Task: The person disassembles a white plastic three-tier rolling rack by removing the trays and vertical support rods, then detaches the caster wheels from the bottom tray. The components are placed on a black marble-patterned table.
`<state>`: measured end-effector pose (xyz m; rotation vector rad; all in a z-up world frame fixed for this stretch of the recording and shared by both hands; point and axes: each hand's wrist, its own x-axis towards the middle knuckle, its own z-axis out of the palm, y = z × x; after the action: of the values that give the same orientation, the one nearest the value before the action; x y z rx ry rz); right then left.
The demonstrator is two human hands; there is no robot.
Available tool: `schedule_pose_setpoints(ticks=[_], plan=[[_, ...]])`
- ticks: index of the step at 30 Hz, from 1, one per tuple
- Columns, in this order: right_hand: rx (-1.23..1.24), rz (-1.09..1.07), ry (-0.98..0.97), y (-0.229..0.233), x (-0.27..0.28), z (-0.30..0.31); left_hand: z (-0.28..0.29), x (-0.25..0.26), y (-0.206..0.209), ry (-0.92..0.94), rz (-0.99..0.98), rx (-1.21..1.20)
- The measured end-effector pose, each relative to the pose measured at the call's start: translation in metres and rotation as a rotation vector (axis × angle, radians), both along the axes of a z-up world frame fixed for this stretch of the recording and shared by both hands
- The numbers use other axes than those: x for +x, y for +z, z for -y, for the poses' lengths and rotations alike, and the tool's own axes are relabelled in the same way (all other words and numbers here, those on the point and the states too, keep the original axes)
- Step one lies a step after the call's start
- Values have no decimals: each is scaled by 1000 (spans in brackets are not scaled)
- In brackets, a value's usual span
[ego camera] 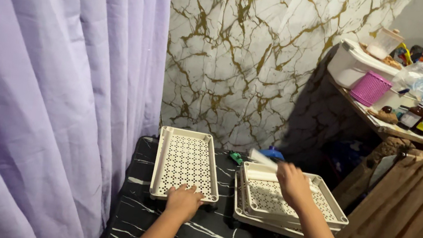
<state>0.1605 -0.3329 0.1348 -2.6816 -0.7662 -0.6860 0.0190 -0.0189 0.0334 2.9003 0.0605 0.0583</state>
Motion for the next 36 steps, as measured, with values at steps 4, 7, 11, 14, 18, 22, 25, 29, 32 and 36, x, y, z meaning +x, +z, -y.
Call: schedule_pose_setpoints(ticks=[4,7,11,14,18,22,25,29,32,36], plan=[[-309,-67,-185,-31,8,29,-1,2,-6,-14,23,-12],[-431,-152,-257,-39,13,32,-1,3,-7,-16,18,-10],[-376,-67,-277,-44,11,20,0,0,-5,-22,28,1],[-249,-73,-226,-36,3,-1,0,-2,-2,-29,52,-4],[-122,-16,-36,-17,-22,-41,0,-6,-4,-34,92,-10],[55,2,207,0,-60,-88,0,-18,-21,-134,605,-106],[154,-108,316,6,-86,-122,-3,-38,-43,-35,778,-218],[265,-283,425,-4,-108,-163,-29,-46,-58,416,976,-310],[416,-324,522,-19,-117,-202,-57,-41,-53,577,852,-378],[608,-492,531,-45,-127,-254,-80,-38,-44,426,600,-763]])
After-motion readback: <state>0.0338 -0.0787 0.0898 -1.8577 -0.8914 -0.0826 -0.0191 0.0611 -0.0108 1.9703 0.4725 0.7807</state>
